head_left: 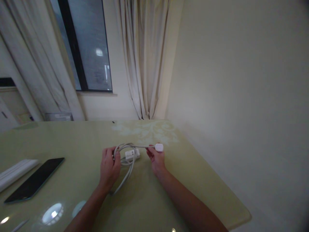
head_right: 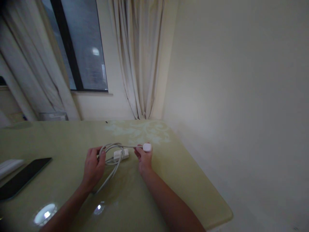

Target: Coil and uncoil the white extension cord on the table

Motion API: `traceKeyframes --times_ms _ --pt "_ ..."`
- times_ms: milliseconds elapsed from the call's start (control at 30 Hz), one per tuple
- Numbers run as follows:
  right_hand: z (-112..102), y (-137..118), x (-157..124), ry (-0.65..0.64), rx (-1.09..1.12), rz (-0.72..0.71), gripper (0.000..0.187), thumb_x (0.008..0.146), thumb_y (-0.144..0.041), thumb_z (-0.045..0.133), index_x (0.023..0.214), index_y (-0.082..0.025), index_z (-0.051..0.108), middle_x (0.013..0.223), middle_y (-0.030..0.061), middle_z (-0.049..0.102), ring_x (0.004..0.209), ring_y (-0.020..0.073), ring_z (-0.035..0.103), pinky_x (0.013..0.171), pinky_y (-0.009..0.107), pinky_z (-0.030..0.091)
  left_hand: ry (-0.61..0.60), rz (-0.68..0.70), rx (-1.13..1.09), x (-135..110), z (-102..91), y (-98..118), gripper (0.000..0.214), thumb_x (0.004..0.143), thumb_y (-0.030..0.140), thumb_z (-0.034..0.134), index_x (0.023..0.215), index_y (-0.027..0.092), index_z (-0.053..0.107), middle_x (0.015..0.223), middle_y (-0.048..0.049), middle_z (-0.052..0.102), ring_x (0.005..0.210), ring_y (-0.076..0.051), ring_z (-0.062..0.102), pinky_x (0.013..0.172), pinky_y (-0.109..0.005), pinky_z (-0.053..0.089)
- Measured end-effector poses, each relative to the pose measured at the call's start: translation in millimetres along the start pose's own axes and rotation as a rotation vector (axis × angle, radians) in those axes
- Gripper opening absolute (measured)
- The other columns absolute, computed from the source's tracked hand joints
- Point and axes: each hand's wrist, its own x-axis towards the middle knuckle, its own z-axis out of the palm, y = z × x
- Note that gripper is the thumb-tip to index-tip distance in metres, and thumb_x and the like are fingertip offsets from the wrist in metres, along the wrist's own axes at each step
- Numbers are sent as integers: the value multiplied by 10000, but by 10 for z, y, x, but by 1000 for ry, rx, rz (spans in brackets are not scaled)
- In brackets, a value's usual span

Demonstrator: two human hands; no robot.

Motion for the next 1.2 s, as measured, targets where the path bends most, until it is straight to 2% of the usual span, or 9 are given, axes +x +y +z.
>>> traceKeyframes --times_ms 133,333,500,667,767,900,967,1067,1200 --pt "25 -55 -21 49 -72 -112 828 586 -165 908 1280 -318 485 872 -87 726 777 166 772 747 320 651 -7 -51 -27 -7 3 -6 331 997 465 445 1085 201 622 1051 -119 665 995 -298 655 888 -446 545" --pt "81 -128 -83 -84 -122 -115 482 671 -256 896 1006 -253 549 810 -75 690 808 169 780 754 295 635 -48 -144 -108 -50 -14 37 368 1008 476 412 1146 195 606 893 -91 737 829 -279 731 787 -409 564" --pt "95 -133 -141 -141 -123 -112 460 701 -319 899 992 -248 549 826 -63 702 834 191 793 736 287 617 -191 -71 -173 -101 -60 126 362 989 483 465 1148 199 625 842 -73 761 722 -256 711 675 -357 538" --pt "96 -104 -249 -244 -194 -93 364 807 -425 811 1018 -234 583 873 -27 726 807 174 763 711 270 566 -346 51 -391 -204 -16 182 413 1019 508 473 1128 178 697 834 -70 740 825 -255 727 799 -373 565" --pt "102 -90 -287 -254 -296 -144 337 818 -432 797 1006 -215 620 840 -19 714 757 149 697 661 243 501 -373 118 -447 -250 18 156 424 1027 472 508 1257 165 689 972 -100 763 876 -259 734 797 -385 586" --pt "111 -71 -291 -325 -391 -146 299 771 -374 838 934 -202 654 791 -37 665 701 123 581 646 232 452 -360 292 -413 -287 27 105 445 1018 384 569 1421 203 624 1303 -152 722 1199 -316 682 984 -461 564" --pt "109 -65 -289 -376 -440 -164 290 765 -351 848 938 -202 670 813 -30 667 724 133 583 668 241 463 -350 320 -415 -316 32 88 463 1021 352 571 1466 222 582 1392 -159 679 1245 -322 660 976 -457 569" --pt "92 -83 -293 -433 -543 -302 272 792 -320 836 1001 -206 706 911 8 700 824 169 633 761 283 515 -349 296 -443 -368 51 73 513 1027 330 564 1527 230 502 1453 -174 628 1246 -323 659 922 -436 591" --pt "53 -151 -315 -504 -743 -658 269 833 -213 741 1102 -206 753 1110 87 676 1081 234 646 984 373 532 -350 279 -485 -406 75 76 536 1031 329 550 1547 229 443 1430 -179 613 1217 -318 667 936 -452 598"
